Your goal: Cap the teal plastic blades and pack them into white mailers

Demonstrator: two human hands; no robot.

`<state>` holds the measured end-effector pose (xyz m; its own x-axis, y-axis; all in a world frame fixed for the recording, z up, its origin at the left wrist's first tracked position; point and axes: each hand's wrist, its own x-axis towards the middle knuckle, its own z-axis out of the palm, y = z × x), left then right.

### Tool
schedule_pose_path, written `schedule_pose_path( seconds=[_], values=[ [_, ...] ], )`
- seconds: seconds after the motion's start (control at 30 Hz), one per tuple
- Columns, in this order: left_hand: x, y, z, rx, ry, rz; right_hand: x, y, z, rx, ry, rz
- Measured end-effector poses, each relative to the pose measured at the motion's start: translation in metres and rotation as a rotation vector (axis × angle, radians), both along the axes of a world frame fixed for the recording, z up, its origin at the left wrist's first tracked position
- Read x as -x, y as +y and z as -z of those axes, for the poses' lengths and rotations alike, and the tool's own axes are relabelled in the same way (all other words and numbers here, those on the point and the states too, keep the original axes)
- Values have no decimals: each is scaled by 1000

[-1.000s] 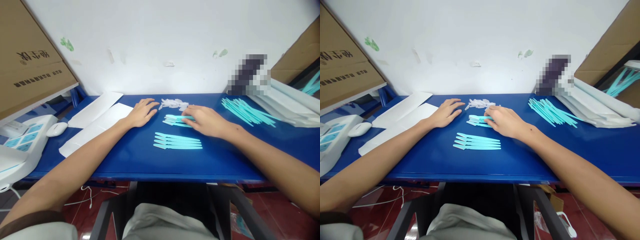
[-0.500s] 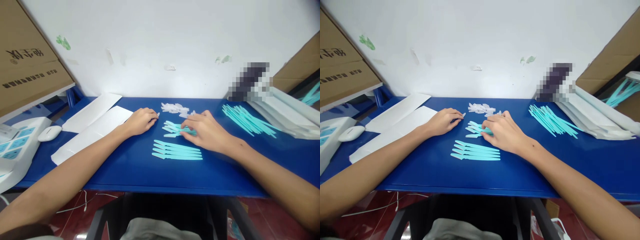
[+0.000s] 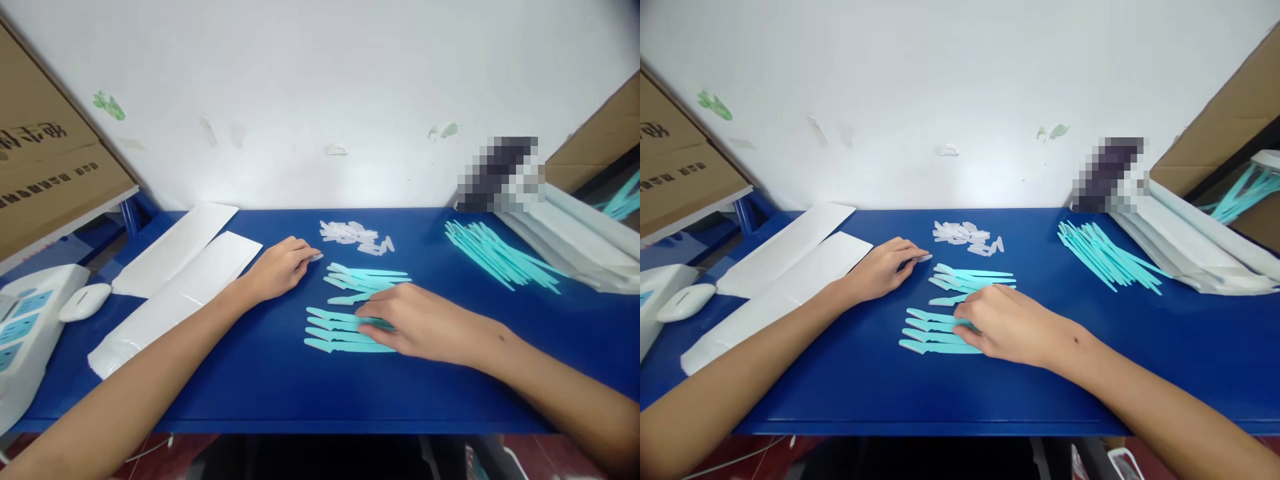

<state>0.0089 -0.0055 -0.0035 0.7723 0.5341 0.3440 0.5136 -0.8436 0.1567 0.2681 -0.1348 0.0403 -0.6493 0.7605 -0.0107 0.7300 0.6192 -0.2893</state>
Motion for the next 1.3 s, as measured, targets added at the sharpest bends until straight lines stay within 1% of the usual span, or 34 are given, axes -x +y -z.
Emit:
schedule_pose_path(
  seconds=[0.13,0.27,0.37,0.47,0.53,0.6,0.67,0.73,0.87,0.97,1.07,1.17,1.3],
  values=[
    [0,1,-1,-12,47,6,5,-4,2,-52,-83,-24],
    [-1,0,-3,-60,93,-8,7,-4,5,-85,-144,18],
    [-3,1,-3,-78,92,-9,5,-2,4,-27,-110,81],
    [-6,6,-3,-46,46,11,3,0,0,60,-72,144],
    [-11,11,-3,-14,43,33,2,1,-3,92,-60,135],
    [-17,17,-5,-2,91,45,-2,3,-5,73,-37,92],
    [-23,20,-8,-3,156,41,-8,6,-6,12,15,47],
    [-26,22,-10,0,194,40,-14,9,-6,-72,97,44],
    [-19,19,-10,-26,168,27,-21,16,-2,-211,348,155],
    [-3,14,-7,-27,115,6,-19,20,3,-218,531,213],
    [13,4,-6,61,62,1,-16,21,6,-199,618,211],
    [23,-9,-11,127,40,-3,-14,22,10,-213,663,227],
    [25,-22,-19,143,38,7,-13,23,17,-288,790,332]
  ],
)
